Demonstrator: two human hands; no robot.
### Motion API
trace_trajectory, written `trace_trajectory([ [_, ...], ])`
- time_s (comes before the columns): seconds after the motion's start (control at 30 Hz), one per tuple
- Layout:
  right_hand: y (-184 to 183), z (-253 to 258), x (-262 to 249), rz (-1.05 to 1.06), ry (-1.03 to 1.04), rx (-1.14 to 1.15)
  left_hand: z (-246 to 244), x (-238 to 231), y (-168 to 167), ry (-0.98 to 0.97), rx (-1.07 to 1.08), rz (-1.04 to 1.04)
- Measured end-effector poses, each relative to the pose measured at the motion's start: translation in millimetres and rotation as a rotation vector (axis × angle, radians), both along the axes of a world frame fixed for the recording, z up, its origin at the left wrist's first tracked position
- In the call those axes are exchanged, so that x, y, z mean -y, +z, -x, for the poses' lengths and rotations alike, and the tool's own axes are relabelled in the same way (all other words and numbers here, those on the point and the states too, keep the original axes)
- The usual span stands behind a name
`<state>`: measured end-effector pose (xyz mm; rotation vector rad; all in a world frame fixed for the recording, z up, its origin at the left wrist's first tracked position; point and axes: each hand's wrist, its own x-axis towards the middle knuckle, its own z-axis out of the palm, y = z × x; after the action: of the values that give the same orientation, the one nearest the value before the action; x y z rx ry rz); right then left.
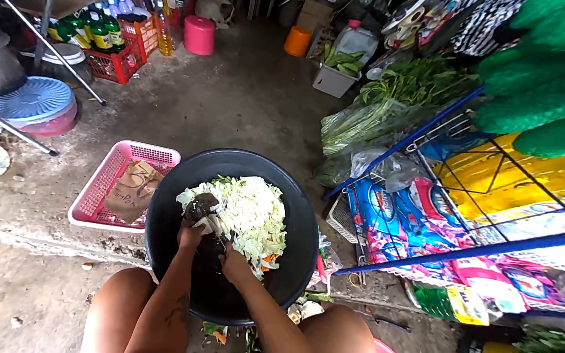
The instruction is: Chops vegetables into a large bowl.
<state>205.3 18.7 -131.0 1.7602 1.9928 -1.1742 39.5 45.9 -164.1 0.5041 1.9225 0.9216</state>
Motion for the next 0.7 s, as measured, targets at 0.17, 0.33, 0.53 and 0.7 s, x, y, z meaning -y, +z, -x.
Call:
trace_trajectory([
  [0.17, -4.5, 2.1, -9.1, 0.029, -0.023, -0.073, -1.2, 2.2, -1.3, -0.003, -0.056, -0.07],
  [0.33, 2.2, -37.0, -10.1, 0.091, -0.029, -0.185, 10.4, 4.7, 27.0, -0.091, -0.088, -0.18],
  [0.53, 10.3, -46.4, -1.2, 0.056, -0.004, -0.125, 18.9, 1.2, 37.1, -0.419, -0.06, -0.008],
  [0.7, 19.7, -41.3, 5.6, 0.047, -0.012, -0.082, 15.3, 5.0, 21.4, -0.161, -0.228, 0.032],
])
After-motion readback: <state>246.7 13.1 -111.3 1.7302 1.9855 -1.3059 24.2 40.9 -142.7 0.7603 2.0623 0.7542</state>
